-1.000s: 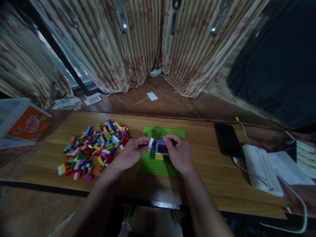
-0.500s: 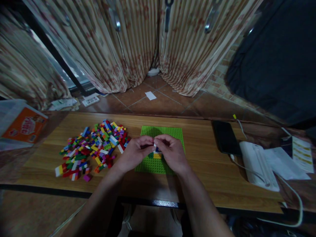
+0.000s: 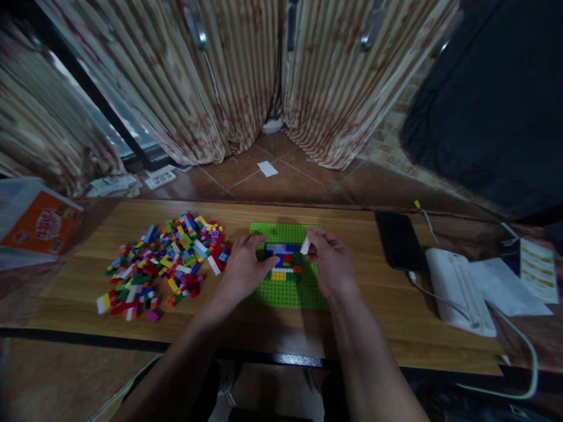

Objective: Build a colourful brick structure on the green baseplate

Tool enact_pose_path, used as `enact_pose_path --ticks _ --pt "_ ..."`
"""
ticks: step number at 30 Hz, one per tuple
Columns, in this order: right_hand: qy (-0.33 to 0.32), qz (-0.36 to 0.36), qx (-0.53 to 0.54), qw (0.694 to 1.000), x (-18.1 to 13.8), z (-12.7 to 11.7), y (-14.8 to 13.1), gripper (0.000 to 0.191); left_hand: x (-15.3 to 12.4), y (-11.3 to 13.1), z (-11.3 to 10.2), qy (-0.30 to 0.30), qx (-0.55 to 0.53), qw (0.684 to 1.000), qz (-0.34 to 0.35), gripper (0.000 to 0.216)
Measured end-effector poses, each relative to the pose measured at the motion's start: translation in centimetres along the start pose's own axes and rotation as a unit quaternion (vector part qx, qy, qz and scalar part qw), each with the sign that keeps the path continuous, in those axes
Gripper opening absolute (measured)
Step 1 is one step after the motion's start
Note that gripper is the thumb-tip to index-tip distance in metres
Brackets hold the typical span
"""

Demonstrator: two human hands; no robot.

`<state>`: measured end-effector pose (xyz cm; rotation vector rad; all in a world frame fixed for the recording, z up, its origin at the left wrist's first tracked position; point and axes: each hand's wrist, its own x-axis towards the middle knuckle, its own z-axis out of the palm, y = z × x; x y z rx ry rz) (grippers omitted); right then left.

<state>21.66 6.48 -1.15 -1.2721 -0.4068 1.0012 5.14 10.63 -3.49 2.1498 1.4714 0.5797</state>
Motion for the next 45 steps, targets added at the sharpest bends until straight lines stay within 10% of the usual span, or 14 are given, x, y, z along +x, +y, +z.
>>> enact_pose_path --ticks 27,35,45 --pt "-0.009 0.02 -0.026 0.999 -0.3 0.0 -0.6 0.029 0.1 -0.4 -0.5 0.009 -0.069 0.997 0.02 0.027" --pt "-0.006 0.019 -0.035 0.999 -0.1 -0.2 -0.6 0.028 -3.5 0.7 0.5 -0.007 0.048 0.983 0.174 0.037" --pt "-0.016 0.025 -0.021 0.999 -0.3 -0.1 -0.9 0.024 -4.8 1.3 2.1 -0.032 0.136 0.975 0.172 0.048"
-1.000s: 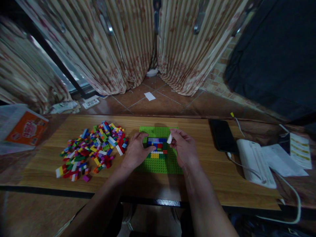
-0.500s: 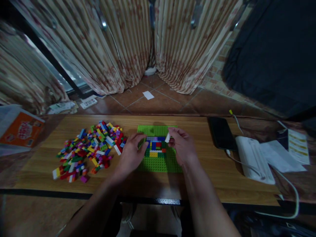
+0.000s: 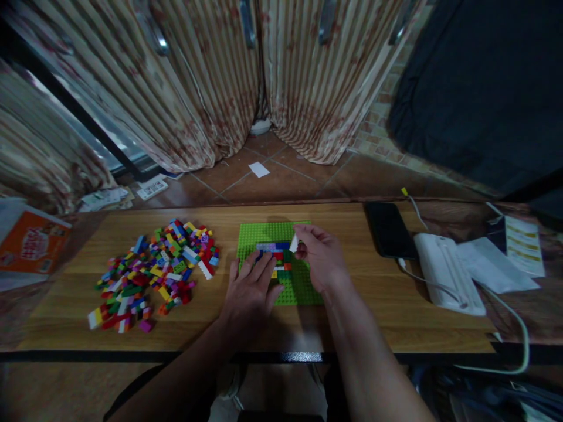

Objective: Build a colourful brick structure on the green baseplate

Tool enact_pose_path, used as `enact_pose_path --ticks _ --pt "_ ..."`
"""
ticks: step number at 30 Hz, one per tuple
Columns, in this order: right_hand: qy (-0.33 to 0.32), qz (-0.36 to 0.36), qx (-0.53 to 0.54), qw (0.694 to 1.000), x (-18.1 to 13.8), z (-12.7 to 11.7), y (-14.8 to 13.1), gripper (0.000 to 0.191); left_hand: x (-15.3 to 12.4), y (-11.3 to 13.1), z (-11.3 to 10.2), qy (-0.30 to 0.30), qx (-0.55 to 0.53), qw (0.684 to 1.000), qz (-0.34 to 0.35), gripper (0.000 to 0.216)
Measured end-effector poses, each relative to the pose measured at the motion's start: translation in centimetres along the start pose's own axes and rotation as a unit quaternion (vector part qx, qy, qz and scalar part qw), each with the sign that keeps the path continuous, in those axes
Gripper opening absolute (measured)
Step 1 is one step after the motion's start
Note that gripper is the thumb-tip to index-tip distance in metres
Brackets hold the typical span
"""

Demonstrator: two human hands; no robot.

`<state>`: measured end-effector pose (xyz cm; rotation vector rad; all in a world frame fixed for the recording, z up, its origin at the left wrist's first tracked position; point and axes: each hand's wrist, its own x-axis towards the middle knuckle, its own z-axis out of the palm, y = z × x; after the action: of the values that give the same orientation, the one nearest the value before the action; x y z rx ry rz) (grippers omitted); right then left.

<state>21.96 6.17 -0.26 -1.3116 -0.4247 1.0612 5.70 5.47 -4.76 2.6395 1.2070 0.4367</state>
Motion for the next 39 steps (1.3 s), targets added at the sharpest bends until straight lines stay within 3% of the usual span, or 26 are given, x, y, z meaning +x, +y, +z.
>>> enact_pose_path --ticks 10,17,24,30,35,39 --pt "-0.001 0.024 0.007 1.0 0.0 0.3 -0.3 0.023 -0.3 0.3 1.4 0.011 0.045 0.998 0.03 0.049" --pt "-0.019 0.001 0.008 1.0 -0.1 0.3 -0.1 0.026 -0.4 0.7 1.4 0.0 0.068 0.997 0.035 0.059" --pt "-0.002 0.01 0.012 1.0 -0.3 -0.1 -0.2 0.028 0.3 0.9 0.0 0.052 -0.056 0.997 -0.015 0.062" --pt "0.017 0.009 0.013 1.0 -0.1 -0.4 -0.4 0.029 1.2 -1.0 -1.8 0.109 -0.111 0.986 -0.06 0.047" --pt "0.005 -0.005 -0.001 1.0 -0.2 -0.3 -0.5 0.027 2.2 -3.2 -2.9 0.186 -0.158 0.96 -0.139 0.04" --pt "-0.01 -0.029 -0.039 0.999 -0.5 0.5 0.2 0.027 2.5 -3.8 -3.0 0.23 -0.243 0.929 -0.158 0.036"
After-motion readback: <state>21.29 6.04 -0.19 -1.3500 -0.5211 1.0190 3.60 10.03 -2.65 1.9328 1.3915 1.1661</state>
